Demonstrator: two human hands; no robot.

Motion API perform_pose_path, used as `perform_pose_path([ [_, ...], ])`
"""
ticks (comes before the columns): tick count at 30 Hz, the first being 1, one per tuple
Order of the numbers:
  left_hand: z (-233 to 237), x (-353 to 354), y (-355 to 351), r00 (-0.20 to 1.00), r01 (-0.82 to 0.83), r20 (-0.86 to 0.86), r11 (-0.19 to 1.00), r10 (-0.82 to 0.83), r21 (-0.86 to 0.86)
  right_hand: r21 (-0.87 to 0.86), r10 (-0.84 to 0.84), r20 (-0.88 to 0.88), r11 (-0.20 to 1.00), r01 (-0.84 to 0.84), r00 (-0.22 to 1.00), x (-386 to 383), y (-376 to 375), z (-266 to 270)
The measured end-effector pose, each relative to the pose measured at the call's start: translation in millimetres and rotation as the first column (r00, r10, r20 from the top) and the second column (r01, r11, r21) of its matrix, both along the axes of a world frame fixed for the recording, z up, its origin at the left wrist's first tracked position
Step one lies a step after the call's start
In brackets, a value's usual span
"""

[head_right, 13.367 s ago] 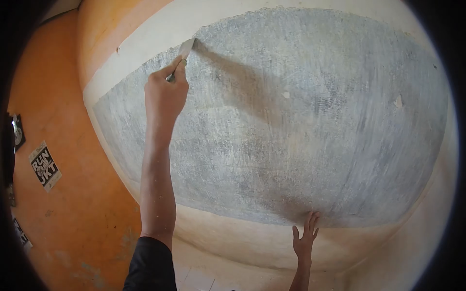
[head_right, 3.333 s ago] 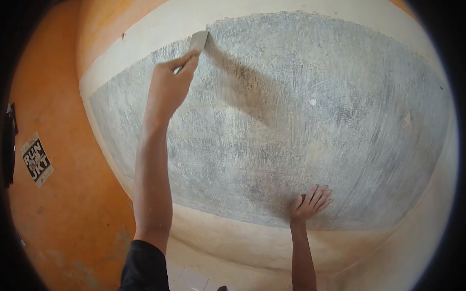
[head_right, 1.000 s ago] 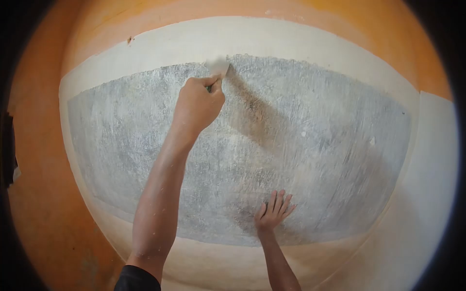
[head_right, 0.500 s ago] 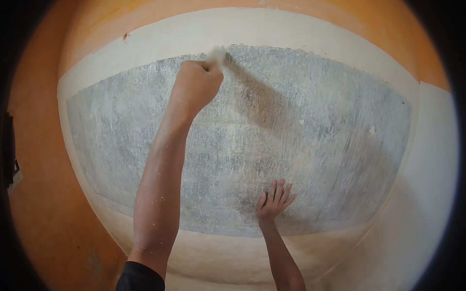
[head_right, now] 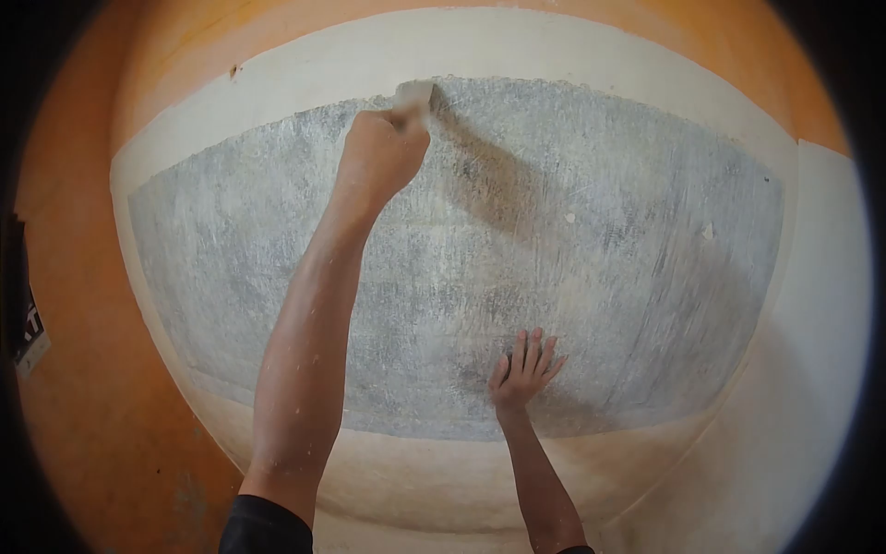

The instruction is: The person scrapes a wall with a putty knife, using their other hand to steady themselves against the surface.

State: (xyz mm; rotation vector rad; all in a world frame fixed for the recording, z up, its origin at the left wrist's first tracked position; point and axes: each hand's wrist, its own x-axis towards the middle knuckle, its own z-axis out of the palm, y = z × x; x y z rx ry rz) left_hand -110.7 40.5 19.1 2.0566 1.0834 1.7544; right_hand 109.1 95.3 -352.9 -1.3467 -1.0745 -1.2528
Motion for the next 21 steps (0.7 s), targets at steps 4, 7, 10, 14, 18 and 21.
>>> perform_pose_path([
  [4,-11.2,-0.2,9.5,1.000,0.011,-0.012,0.985,-0.009,0.170,0.004,0.006,-0.010,1.000,-0.006,1.000,1.6,-1.7,-0.1],
  [7,-9.9,3.8,4.3,1.000,0.017,0.006,0.989,-0.018,0.147,0.020,0.008,-0.027,1.000,-0.008,1.000,1.9,2.6,-2.1],
  [10,-14.0,11.8,10.3,0.998,-0.052,0.042,0.981,0.045,0.187,0.026,0.026,-0.038,0.999,-0.025,0.999,4.0,4.2,-1.6],
  [14,-33.1,-15.7,16.8,1.000,0.006,0.025,0.993,-0.009,0.120,0.004,0.035,-0.069,0.999,-0.035,0.997,3.6,1.0,-2.8],
  [18,-24.7,-37.9,16.0,0.999,-0.041,0.026,0.983,0.037,0.178,0.026,0.037,-0.059,0.999,-0.036,0.998,2.5,1.3,0.3],
  [21,-29.0,-47.7,18.0,0.998,-0.048,0.040,0.993,0.044,0.109,0.017,0.042,-0.053,0.999,-0.041,0.998,1.5,-1.3,1.2],
])
